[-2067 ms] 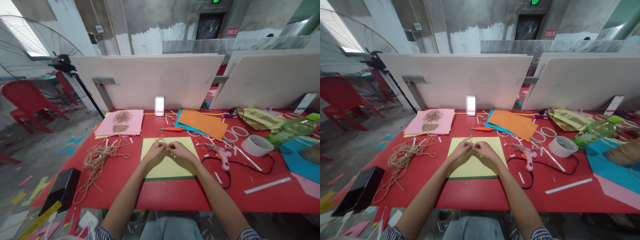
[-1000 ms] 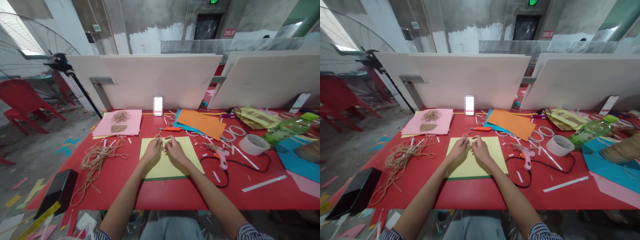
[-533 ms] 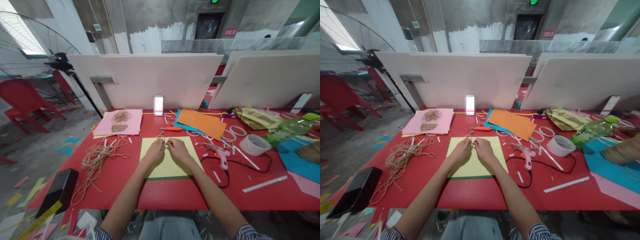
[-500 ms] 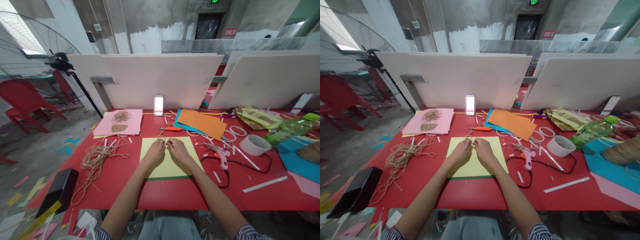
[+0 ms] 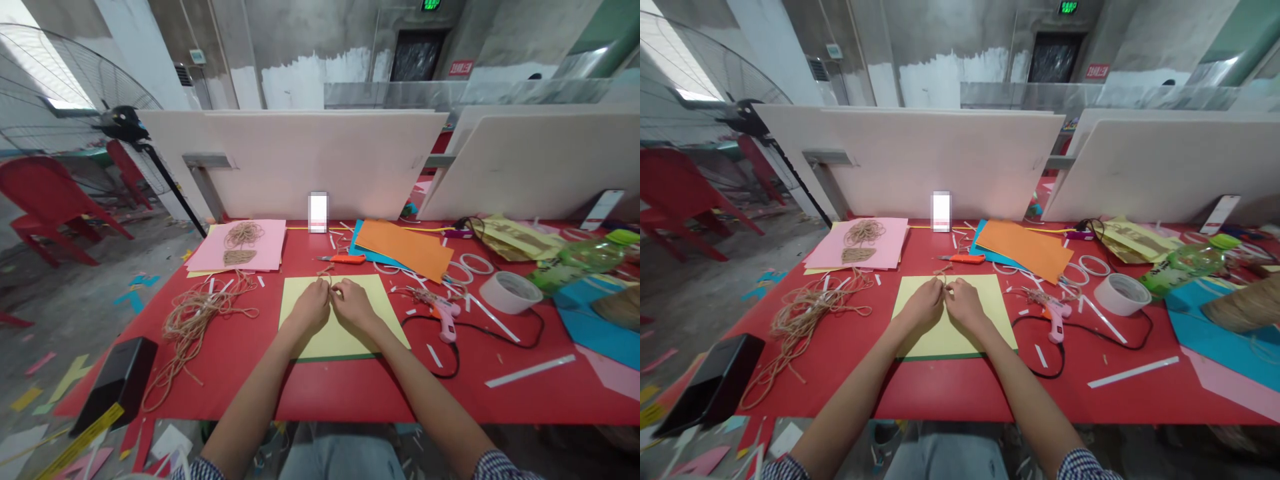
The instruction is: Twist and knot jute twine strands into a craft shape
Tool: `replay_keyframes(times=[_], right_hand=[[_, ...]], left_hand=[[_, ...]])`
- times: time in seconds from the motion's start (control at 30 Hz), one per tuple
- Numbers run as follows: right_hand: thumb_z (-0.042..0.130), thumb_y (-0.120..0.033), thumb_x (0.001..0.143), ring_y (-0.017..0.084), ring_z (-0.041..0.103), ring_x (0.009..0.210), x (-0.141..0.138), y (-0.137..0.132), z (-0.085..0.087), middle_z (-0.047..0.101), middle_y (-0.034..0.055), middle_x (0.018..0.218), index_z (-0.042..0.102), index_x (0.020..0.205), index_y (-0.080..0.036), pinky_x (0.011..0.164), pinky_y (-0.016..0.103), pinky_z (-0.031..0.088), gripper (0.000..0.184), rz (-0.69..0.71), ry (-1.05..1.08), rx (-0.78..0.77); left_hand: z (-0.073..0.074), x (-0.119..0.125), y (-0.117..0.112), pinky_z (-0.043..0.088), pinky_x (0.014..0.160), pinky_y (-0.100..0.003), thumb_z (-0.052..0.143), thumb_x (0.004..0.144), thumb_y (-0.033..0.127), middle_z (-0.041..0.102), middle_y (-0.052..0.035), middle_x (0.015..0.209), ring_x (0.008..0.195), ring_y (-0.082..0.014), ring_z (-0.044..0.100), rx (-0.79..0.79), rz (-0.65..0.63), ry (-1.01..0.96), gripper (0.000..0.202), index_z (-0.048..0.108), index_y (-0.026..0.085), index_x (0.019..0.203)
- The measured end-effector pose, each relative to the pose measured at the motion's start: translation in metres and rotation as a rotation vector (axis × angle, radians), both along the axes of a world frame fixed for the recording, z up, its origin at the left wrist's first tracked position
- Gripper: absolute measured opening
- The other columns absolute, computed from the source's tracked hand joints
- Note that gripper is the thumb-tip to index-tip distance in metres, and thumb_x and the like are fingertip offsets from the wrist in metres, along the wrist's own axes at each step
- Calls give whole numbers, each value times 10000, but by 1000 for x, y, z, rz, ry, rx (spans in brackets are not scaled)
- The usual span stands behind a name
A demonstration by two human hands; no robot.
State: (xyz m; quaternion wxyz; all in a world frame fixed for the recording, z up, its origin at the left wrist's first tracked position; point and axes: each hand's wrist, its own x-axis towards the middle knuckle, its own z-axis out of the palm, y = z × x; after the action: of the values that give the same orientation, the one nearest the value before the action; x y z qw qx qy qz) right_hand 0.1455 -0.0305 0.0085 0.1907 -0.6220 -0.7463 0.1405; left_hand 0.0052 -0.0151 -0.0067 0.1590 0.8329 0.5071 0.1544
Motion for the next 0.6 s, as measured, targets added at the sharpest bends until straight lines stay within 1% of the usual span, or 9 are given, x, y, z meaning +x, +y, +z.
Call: replay_keyframes(times=[0.1,0.17,0.27,0.37,0.47,0.6], right_hand=[[510,-265,968,159,594,776,3,1,2,669,69,853,711,815,-169,684,244,348,270,13,2,-1],[532,-252,953,162,594,763,6,2,2,681,64,817,715,784,-169,673,242,347,262,36,44,-11],[549,-228,929,156,592,731,11,7,0,700,56,782,722,763,-160,654,235,352,249,68,186,-44],[555,-250,915,148,579,686,14,11,-5,700,47,745,725,746,-150,631,232,352,260,77,305,-62],[567,-260,896,140,554,645,15,12,-7,678,39,688,718,704,-141,607,231,339,272,71,343,-73],[574,-250,874,135,537,632,15,10,-3,667,37,675,728,701,-138,599,231,332,257,65,355,-75]], left_hand=[[1,-1,-1,473,816,-371,389,889,95,609,-157,1029,899,-241,590,-8,-9,11,173,534,159,956],[3,-1,-1,474,825,-373,400,890,102,612,-159,1040,919,-246,592,-15,-9,11,169,542,163,958],[6,0,-2,473,832,-379,407,901,123,616,-167,1056,944,-257,596,-21,11,7,168,557,160,967],[7,1,-1,473,836,-382,402,912,138,614,-177,1073,953,-265,599,-3,20,41,182,564,146,994],[5,1,-1,471,854,-395,380,919,143,607,-189,1086,978,-280,591,22,-12,89,212,570,132,1012],[2,0,-3,468,881,-406,394,898,121,598,-203,1126,1017,-292,574,36,-34,109,231,577,127,1039]])
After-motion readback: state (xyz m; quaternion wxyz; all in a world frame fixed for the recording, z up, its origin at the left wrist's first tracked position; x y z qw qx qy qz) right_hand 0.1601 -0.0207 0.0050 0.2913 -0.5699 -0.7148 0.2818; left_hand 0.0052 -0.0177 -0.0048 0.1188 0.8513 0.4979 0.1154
